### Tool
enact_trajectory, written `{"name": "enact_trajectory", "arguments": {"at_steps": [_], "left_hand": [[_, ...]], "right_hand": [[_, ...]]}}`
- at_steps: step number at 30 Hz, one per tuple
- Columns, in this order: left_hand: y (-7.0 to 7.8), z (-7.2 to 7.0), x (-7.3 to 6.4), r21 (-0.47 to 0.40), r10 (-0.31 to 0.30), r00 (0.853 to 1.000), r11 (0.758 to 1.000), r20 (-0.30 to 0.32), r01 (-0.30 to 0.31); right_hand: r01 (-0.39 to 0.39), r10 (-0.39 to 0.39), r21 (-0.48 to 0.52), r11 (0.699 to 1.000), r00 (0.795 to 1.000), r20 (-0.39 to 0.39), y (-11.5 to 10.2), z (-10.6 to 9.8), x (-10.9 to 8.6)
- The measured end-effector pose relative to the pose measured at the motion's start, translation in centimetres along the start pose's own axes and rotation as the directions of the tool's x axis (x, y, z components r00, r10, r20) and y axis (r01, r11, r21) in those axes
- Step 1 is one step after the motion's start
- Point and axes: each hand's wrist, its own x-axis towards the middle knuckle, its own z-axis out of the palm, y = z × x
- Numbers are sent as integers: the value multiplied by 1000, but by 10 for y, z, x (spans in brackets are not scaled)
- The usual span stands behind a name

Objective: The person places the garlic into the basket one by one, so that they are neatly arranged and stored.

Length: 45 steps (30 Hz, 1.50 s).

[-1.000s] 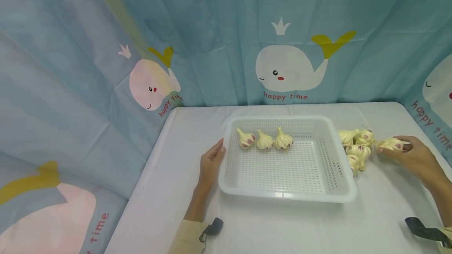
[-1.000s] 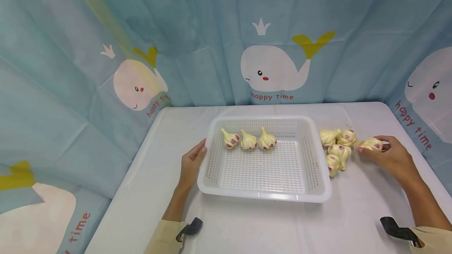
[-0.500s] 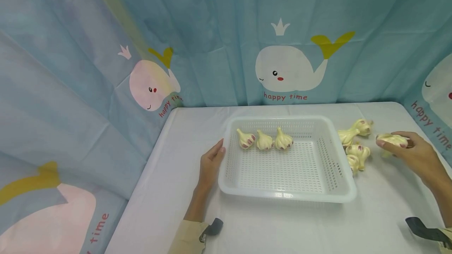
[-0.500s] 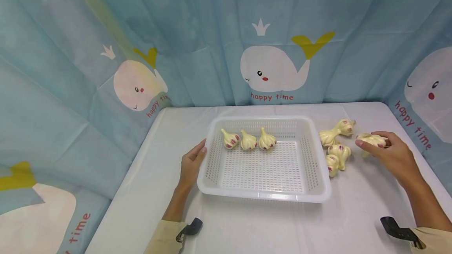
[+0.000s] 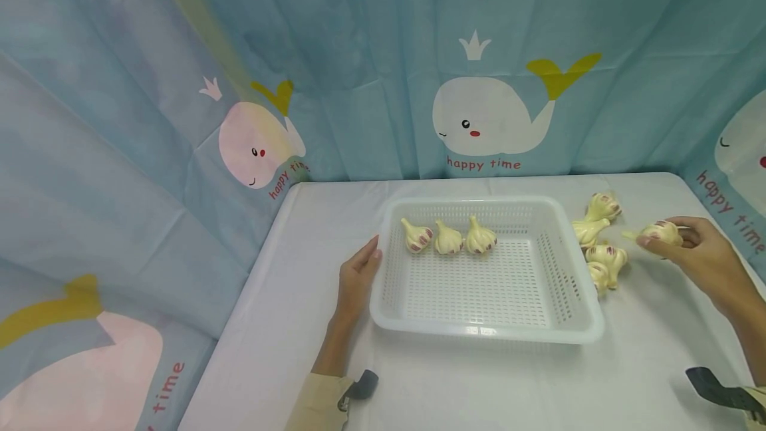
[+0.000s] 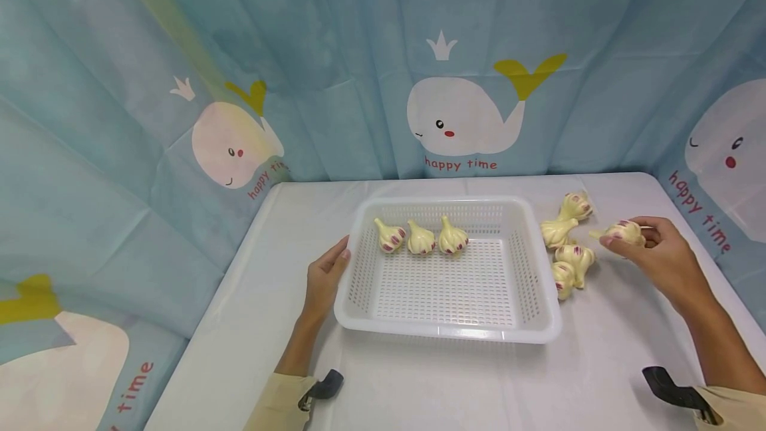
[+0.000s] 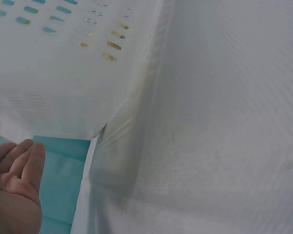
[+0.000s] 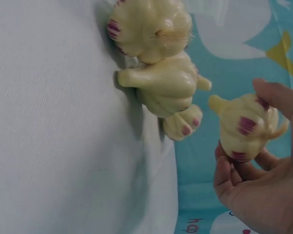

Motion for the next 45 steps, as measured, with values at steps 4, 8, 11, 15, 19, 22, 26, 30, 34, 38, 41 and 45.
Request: {"name": "enact_trajectory", "arguments": {"at_steps": [4,8,11,15,19,22,26,30,34,38,41,45], "left_hand": [[1,0,0,-3,0,1000,1000,-1,0],[0,0,0,2,-5,1000,1000,-3,5],[0,1,0,-1,-8,1000,1000,-2,8],[0,1,0,3,-9,1000,1000,-3,9],[1,1,0,10,-3,1000,1000,-6,3],[2,0,0,12,2,1000,1000,-7,-2],[2,1,0,11,-3,1000,1000,-8,3],[2,1,0,6,-5,1000,1000,-5,5],[2,1,0,7,-7,1000,1000,-9,7],[3,0,0,12,-4,1000,1000,-12,4],[3,1,0,16,1,1000,1000,-13,0],[4,1,0,21,2,1000,1000,-17,-1]], "right_hand": [[-1,1,29,1000,1000,-2,-4,0,-1],[0,1,14,1000,1000,-26,-8,2,-1],[-10,8,-25,1000,999,-54,-12,3,-2],[-9,6,-33,999,998,-69,-16,3,-3],[7,-8,-10,1000,998,-54,-20,4,-5],[17,-17,6,1000,999,-31,-23,6,-6],[31,-30,27,999,999,-15,-24,9,-7],[60,-60,26,998,998,-13,-24,11,-7],[77,-78,36,996,997,1,-28,13,-6],[76,-77,24,997,997,13,-35,15,-6],[79,-79,15,997,997,19,-41,15,-7],[88,-89,36,995,996,29,-48,16,-8]]}}
